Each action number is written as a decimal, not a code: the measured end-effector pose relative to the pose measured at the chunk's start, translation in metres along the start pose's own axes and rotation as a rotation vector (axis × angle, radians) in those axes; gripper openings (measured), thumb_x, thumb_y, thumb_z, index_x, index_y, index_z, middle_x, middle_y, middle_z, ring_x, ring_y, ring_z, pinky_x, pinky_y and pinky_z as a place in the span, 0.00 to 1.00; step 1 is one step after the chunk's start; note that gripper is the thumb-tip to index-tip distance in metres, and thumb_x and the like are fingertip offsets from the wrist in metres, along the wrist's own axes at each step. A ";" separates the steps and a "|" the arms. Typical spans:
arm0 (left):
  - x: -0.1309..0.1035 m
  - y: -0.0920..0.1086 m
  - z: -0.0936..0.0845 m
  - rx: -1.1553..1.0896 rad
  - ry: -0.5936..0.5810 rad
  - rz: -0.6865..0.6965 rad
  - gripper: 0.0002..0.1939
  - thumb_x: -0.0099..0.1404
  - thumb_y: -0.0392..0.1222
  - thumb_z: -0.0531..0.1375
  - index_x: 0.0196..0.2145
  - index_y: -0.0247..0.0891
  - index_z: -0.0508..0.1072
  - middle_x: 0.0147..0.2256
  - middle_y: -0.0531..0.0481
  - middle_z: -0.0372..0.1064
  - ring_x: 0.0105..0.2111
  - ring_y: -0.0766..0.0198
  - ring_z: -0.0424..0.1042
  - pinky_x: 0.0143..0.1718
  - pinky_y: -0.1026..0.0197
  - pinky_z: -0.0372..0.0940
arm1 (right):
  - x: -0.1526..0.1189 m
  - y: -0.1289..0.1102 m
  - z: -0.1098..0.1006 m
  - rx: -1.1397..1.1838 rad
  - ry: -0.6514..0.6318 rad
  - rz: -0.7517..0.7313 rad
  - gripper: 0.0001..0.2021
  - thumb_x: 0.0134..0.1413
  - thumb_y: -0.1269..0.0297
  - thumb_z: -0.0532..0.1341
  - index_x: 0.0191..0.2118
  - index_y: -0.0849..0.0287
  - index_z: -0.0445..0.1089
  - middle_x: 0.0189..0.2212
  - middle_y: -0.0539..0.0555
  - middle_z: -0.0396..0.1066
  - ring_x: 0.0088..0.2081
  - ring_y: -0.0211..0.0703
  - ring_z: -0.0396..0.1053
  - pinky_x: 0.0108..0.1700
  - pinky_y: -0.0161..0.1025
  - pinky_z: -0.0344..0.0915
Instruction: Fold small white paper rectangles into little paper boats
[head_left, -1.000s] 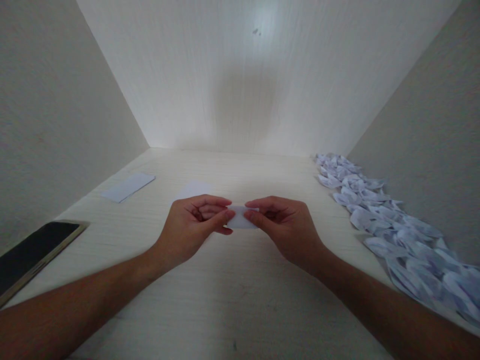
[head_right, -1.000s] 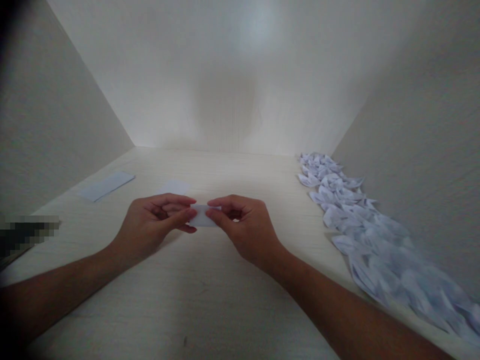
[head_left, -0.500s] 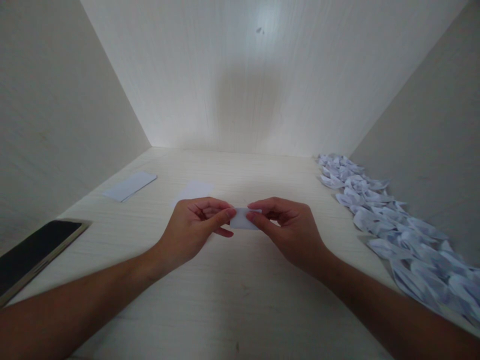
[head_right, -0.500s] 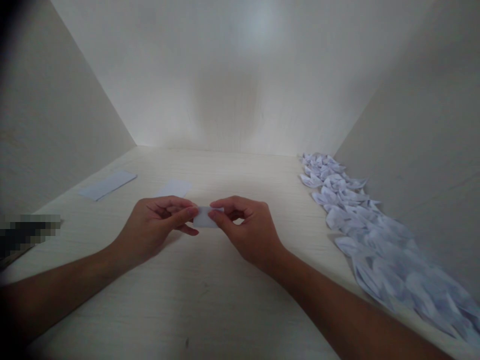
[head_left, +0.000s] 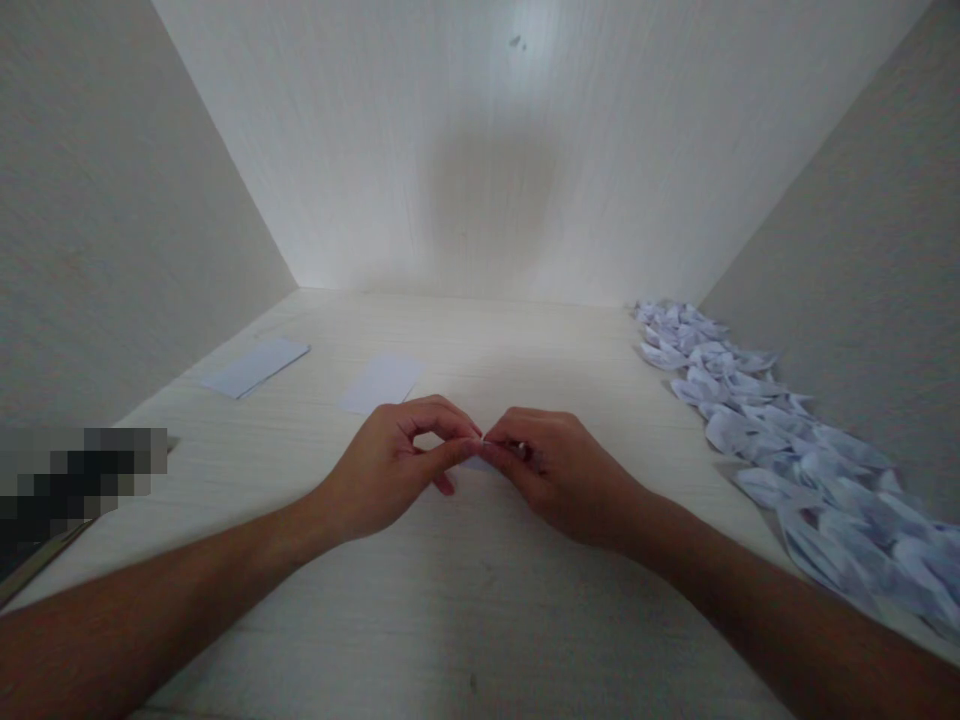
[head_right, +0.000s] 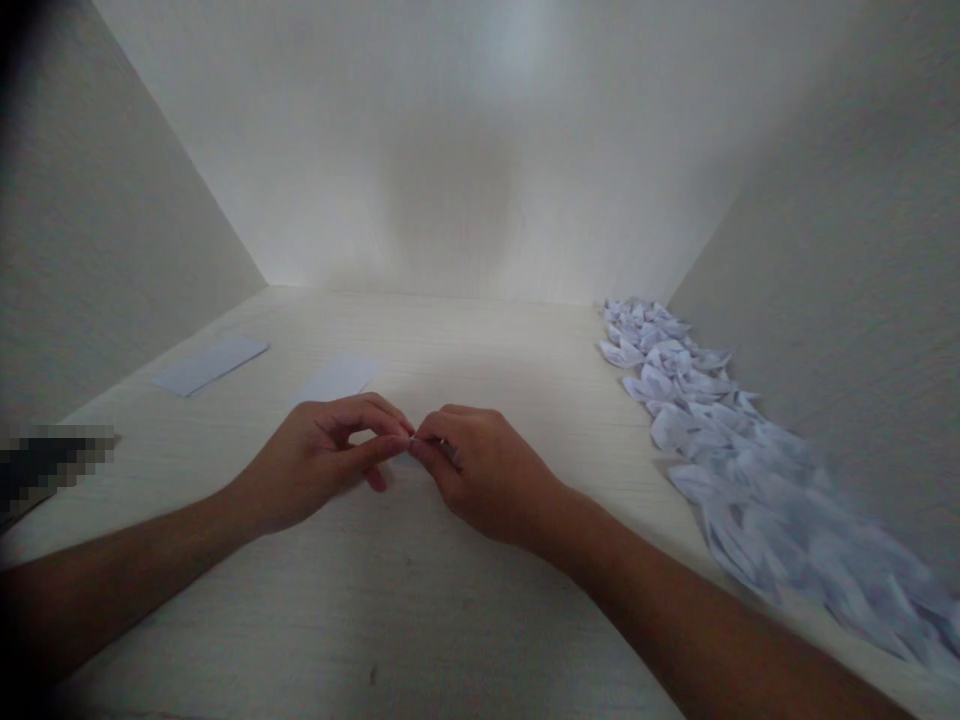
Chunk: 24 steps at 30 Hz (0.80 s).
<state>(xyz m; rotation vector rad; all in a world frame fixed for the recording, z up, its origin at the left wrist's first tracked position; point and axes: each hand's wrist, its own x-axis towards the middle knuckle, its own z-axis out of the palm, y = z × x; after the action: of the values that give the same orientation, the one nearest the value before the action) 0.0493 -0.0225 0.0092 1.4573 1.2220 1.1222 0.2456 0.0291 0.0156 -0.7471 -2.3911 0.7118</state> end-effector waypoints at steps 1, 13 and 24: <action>0.000 0.000 0.001 0.004 -0.010 -0.009 0.11 0.61 0.48 0.68 0.32 0.36 0.80 0.35 0.46 0.76 0.29 0.63 0.74 0.24 0.64 0.75 | 0.000 -0.001 0.000 -0.028 -0.013 -0.015 0.10 0.63 0.67 0.61 0.31 0.61 0.75 0.26 0.51 0.74 0.27 0.36 0.67 0.31 0.35 0.60; -0.002 0.002 0.005 0.026 -0.004 -0.081 0.12 0.58 0.48 0.70 0.32 0.35 0.80 0.32 0.48 0.74 0.25 0.66 0.72 0.22 0.65 0.74 | 0.000 -0.005 -0.004 0.048 0.164 0.024 0.08 0.60 0.70 0.64 0.29 0.59 0.77 0.25 0.49 0.76 0.27 0.36 0.68 0.32 0.35 0.61; -0.010 0.009 0.003 0.133 0.177 0.328 0.01 0.61 0.41 0.68 0.33 0.43 0.82 0.36 0.48 0.79 0.31 0.62 0.77 0.28 0.63 0.73 | -0.001 -0.001 -0.005 0.206 0.245 -0.181 0.06 0.63 0.67 0.64 0.36 0.58 0.78 0.32 0.54 0.78 0.34 0.40 0.74 0.40 0.38 0.69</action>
<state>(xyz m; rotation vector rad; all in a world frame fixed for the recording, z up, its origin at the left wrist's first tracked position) 0.0532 -0.0341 0.0163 1.7337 1.2254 1.4374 0.2494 0.0293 0.0192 -0.4947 -2.0940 0.7315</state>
